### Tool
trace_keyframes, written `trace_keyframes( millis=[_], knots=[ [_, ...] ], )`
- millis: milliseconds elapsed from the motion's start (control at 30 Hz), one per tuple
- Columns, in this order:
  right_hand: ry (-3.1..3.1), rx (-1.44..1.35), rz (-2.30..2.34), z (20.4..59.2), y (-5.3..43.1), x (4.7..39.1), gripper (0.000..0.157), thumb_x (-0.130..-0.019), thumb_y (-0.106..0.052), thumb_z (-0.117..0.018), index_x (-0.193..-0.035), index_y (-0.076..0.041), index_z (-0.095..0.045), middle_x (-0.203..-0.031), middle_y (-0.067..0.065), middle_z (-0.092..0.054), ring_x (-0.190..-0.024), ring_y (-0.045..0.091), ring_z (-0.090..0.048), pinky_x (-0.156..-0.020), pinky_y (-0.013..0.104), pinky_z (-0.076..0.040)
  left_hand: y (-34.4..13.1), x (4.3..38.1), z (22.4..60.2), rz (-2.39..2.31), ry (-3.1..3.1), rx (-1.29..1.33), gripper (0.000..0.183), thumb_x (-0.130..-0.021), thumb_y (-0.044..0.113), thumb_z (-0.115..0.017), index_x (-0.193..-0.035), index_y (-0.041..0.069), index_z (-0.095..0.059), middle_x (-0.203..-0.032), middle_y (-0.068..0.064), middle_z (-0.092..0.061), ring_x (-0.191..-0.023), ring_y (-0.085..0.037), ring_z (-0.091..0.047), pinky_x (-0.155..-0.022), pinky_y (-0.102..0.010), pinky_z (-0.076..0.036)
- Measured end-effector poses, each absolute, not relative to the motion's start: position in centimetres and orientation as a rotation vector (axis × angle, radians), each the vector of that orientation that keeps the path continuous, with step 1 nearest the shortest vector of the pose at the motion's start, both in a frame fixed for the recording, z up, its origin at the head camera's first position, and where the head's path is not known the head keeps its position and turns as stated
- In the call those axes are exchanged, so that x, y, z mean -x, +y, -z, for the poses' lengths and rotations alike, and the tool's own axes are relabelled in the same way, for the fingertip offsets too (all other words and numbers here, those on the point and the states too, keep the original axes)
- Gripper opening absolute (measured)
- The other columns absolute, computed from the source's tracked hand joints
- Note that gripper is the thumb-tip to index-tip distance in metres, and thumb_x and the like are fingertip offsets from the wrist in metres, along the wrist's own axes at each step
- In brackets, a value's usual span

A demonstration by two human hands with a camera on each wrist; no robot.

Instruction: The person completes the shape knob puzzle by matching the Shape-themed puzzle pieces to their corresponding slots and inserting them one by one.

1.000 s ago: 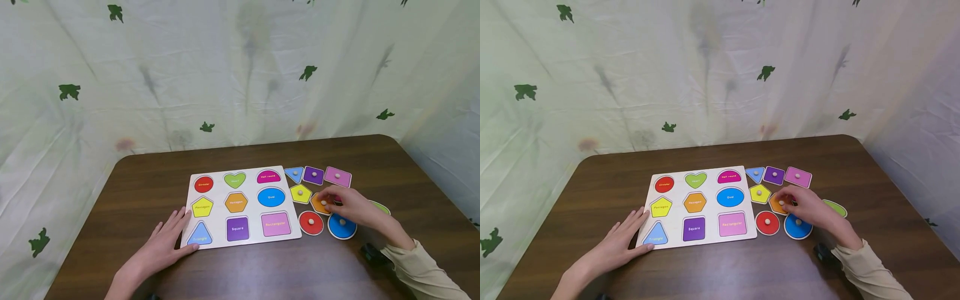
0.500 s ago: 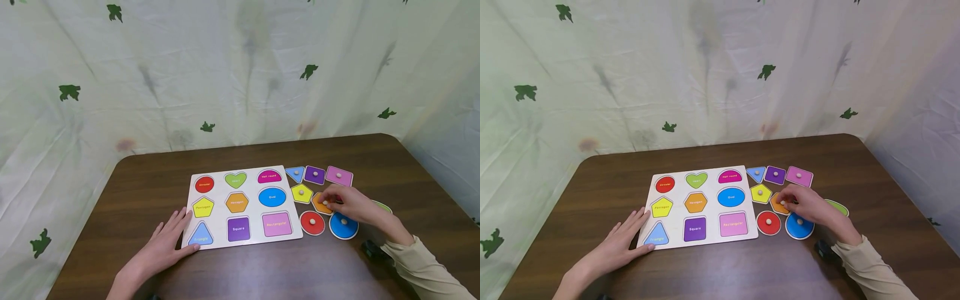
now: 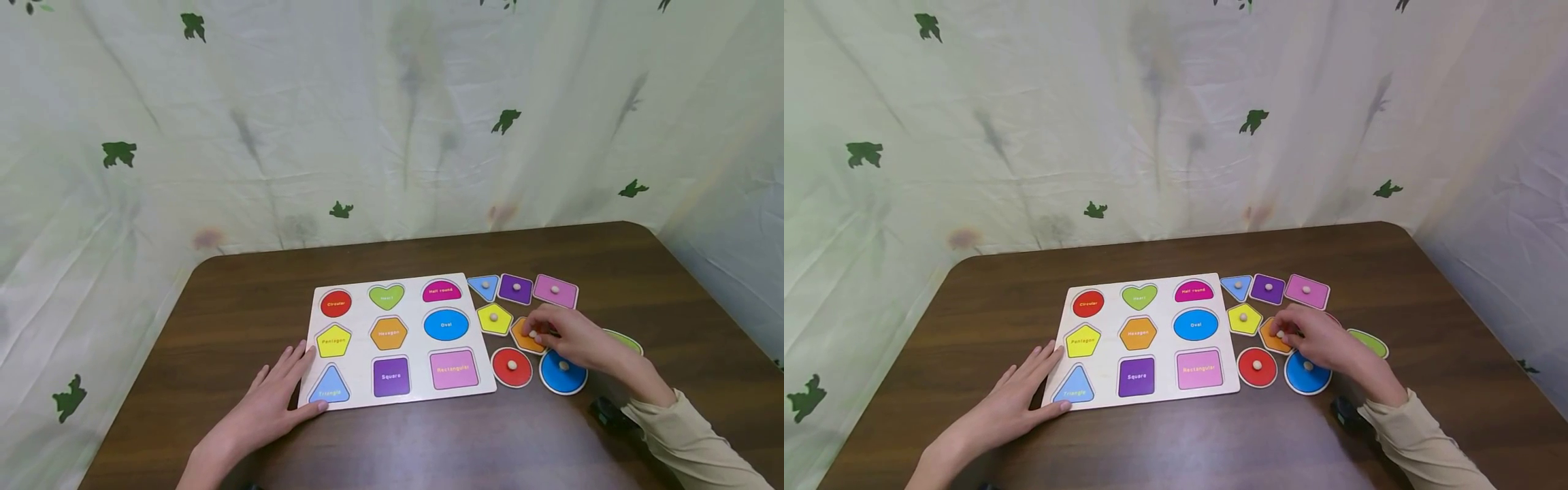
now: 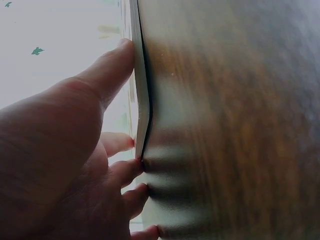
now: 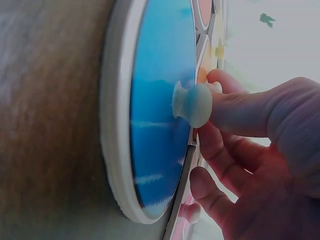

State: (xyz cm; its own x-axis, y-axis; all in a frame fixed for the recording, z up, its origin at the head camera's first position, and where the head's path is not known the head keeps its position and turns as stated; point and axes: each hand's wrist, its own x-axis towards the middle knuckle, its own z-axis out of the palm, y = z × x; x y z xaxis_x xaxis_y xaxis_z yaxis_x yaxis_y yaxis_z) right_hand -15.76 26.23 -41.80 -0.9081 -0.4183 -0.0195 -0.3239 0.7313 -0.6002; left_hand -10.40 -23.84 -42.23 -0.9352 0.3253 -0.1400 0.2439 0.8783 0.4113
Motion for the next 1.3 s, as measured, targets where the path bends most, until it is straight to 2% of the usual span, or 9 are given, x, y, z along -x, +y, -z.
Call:
trace_keyframes(
  millis=[700,1167,1300],
  knots=[
    [2.813,0.538,0.891,41.5,26.2,15.7,0.023,-0.088,0.004,-0.068,-0.101,-0.014,-0.068,-0.098,-0.001,-0.064,-0.09,0.019,-0.059,-0.073,0.03,-0.055,-23.8,10.3,42.0,-0.592,2.827,-0.428,0.1,-0.081,0.071,-0.062,-0.156,0.014,-0.028,-0.161,-0.015,-0.021,-0.146,-0.042,-0.015,-0.108,-0.071,-0.012],
    [2.814,0.579,0.888,40.7,25.0,15.9,0.023,-0.087,0.003,-0.071,-0.1,-0.016,-0.069,-0.094,-0.005,-0.063,-0.086,0.017,-0.056,-0.067,0.025,-0.054,-23.9,10.2,42.1,-0.6,2.836,-0.438,0.099,-0.082,0.069,-0.063,-0.156,0.013,-0.029,-0.161,-0.014,-0.021,-0.146,-0.041,-0.015,-0.108,-0.071,-0.013],
    [2.83,0.631,0.865,40.4,24.6,15.9,0.024,-0.086,0.003,-0.072,-0.099,-0.017,-0.069,-0.095,-0.006,-0.064,-0.085,0.016,-0.056,-0.069,0.025,-0.054,-23.9,10.2,42.2,-0.595,2.851,-0.451,0.098,-0.082,0.069,-0.063,-0.156,0.013,-0.03,-0.161,-0.014,-0.022,-0.146,-0.041,-0.017,-0.108,-0.07,-0.014]
  ],
)
